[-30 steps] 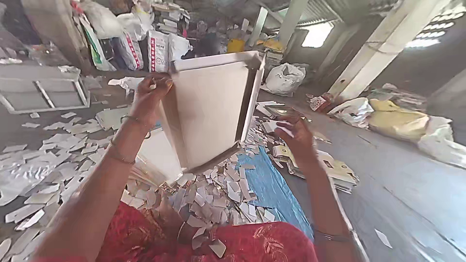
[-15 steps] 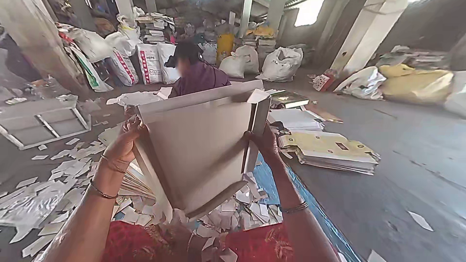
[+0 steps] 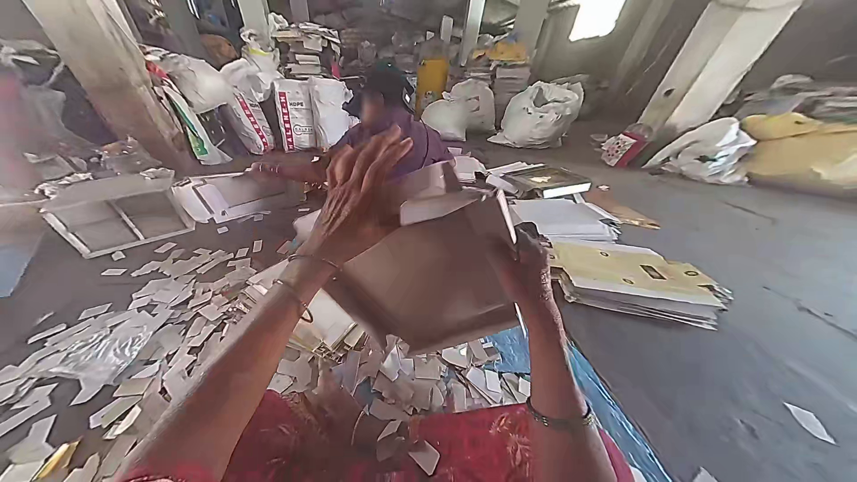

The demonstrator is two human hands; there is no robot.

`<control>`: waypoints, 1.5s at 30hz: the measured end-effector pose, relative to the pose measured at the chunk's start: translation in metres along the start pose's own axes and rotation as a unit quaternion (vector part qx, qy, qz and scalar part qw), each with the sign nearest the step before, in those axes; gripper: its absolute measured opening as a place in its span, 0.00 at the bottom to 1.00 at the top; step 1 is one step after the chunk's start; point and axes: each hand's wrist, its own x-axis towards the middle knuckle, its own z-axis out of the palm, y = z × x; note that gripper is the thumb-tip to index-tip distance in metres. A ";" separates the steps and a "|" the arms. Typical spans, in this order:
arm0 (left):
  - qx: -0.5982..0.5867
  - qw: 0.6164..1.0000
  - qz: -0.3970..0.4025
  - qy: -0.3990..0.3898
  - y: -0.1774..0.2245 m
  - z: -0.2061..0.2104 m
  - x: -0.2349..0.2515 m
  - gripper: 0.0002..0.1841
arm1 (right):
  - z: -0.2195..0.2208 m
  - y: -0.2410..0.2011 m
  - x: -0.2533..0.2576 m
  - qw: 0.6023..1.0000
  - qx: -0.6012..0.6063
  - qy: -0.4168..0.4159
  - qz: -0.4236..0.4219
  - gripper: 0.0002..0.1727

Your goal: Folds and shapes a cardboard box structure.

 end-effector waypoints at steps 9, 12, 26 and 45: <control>-0.301 0.945 -0.107 -0.064 -0.001 -0.010 0.029 0.12 | -0.022 0.024 -0.005 1.000 -0.025 0.017 0.000 0.17; -0.458 0.851 -0.220 -0.134 -0.003 -0.014 0.028 0.09 | -0.020 0.024 -0.004 0.998 -0.035 0.046 -0.021 0.17; -0.366 0.900 -0.196 -0.129 -0.025 0.010 -0.021 0.20 | -0.003 -0.028 -0.020 0.988 -0.027 -0.017 -0.151 0.13; -0.002 0.999 0.013 0.033 0.044 0.014 -0.024 0.13 | -0.023 -0.054 -0.027 0.975 -0.098 -0.039 -0.194 0.14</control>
